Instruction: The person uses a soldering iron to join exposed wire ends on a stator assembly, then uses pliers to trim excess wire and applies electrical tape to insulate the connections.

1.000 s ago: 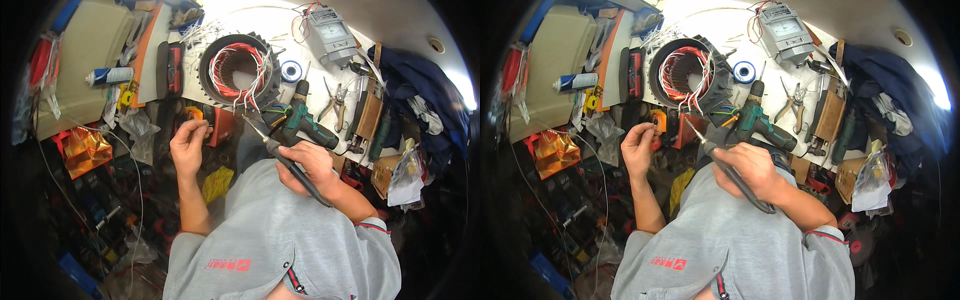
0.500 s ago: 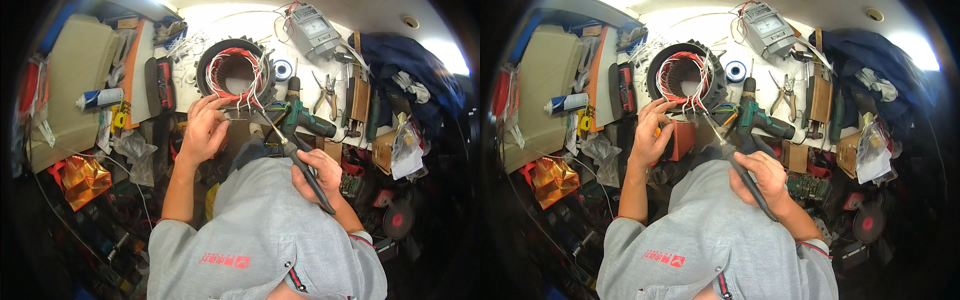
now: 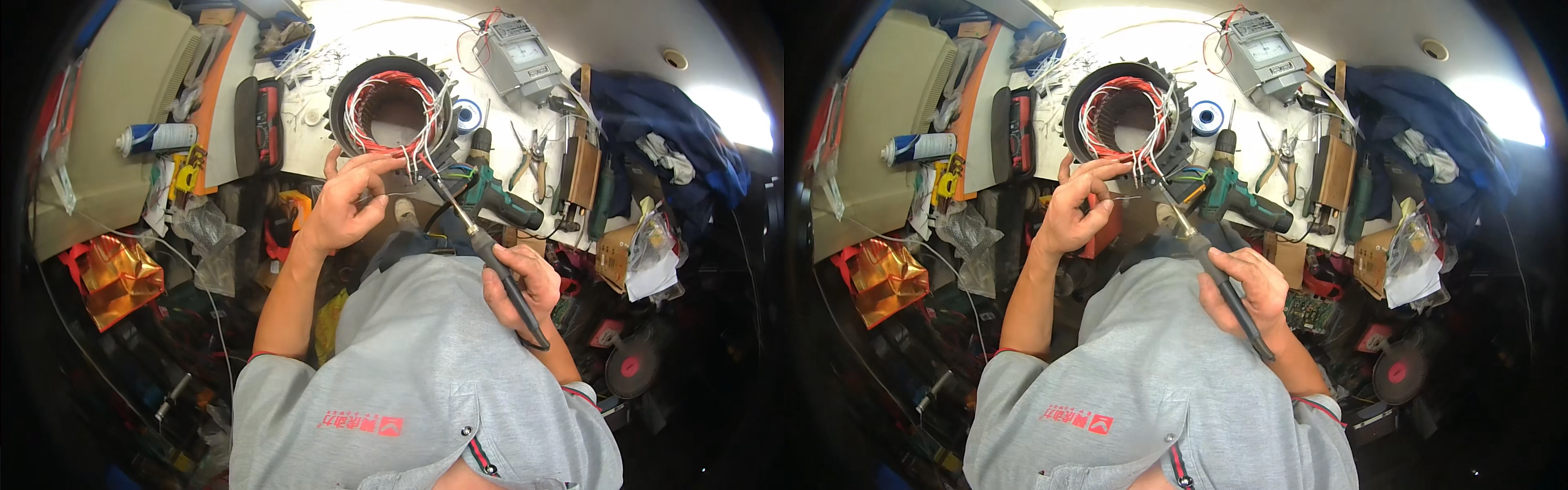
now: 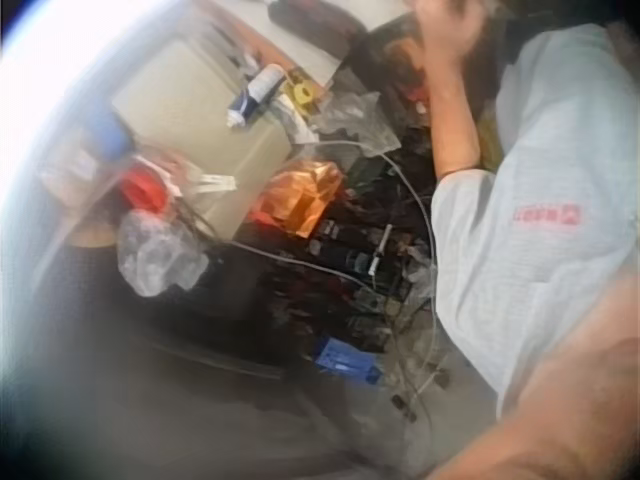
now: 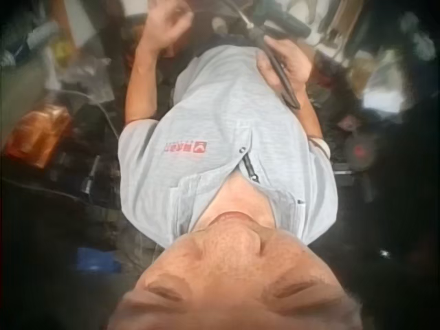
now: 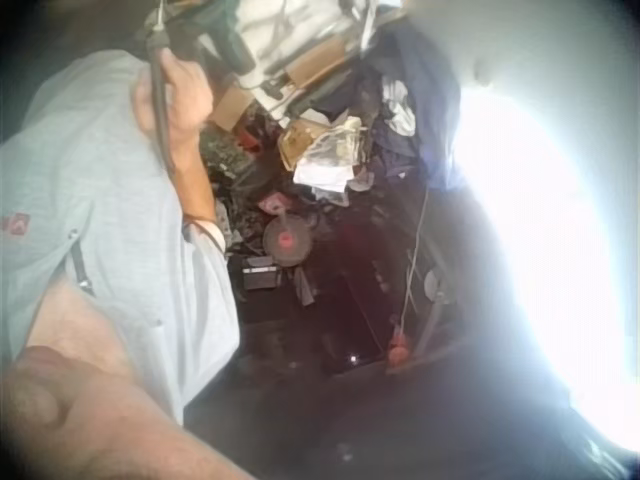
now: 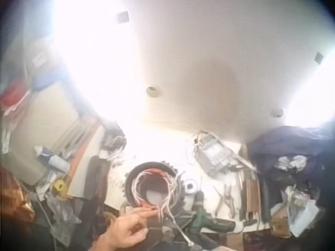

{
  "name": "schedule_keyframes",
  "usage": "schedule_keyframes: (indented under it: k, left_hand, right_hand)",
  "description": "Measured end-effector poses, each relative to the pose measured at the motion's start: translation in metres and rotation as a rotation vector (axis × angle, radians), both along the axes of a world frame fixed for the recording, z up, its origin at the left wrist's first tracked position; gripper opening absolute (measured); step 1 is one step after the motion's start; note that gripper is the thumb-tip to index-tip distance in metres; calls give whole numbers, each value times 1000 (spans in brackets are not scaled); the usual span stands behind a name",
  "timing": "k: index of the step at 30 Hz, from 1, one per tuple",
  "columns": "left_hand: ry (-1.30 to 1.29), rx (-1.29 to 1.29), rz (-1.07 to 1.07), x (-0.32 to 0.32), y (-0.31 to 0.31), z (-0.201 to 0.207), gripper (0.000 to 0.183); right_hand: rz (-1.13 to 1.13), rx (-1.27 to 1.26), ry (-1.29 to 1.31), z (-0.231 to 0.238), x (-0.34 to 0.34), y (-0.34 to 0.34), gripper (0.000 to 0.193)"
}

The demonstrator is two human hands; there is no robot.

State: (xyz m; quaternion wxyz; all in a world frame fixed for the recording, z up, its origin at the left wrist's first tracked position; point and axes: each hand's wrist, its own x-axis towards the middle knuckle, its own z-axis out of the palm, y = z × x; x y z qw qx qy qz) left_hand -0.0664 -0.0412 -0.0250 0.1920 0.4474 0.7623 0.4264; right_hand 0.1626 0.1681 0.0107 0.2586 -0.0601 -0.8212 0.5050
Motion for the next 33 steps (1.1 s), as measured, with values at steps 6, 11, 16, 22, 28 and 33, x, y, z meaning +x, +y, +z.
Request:
schedule_keyframes:
  k: [6, 11, 16, 22, 28, 33]
  left_hand:
    - [-52, 33, 75, 2, 3, -7, 8]
    - [-26, 94, 88, 3, 3, -14, 19]
    - [-50, 58, 117, 6, 4, -12, 19]
    - [-71, 42, 129, 8, 7, -5, 11]
    - [-55, 62, 132, 7, 7, -7, 11]
    - [-28, 70, 148, 8, 7, -10, 14]
  right_hand:
    - [55, -80, -101, 4, -7, 10, 39]
    - [62, -288, -155, -10, -10, 20, 33]
    - [88, -483, -235, -10, -16, 22, 32]
    - [90, -585, -301, -14, -20, 24, 32]
    - [115, -604, -308, -18, -24, 28, 31]
    - [123, -650, -323, -20, -23, 30, 31]
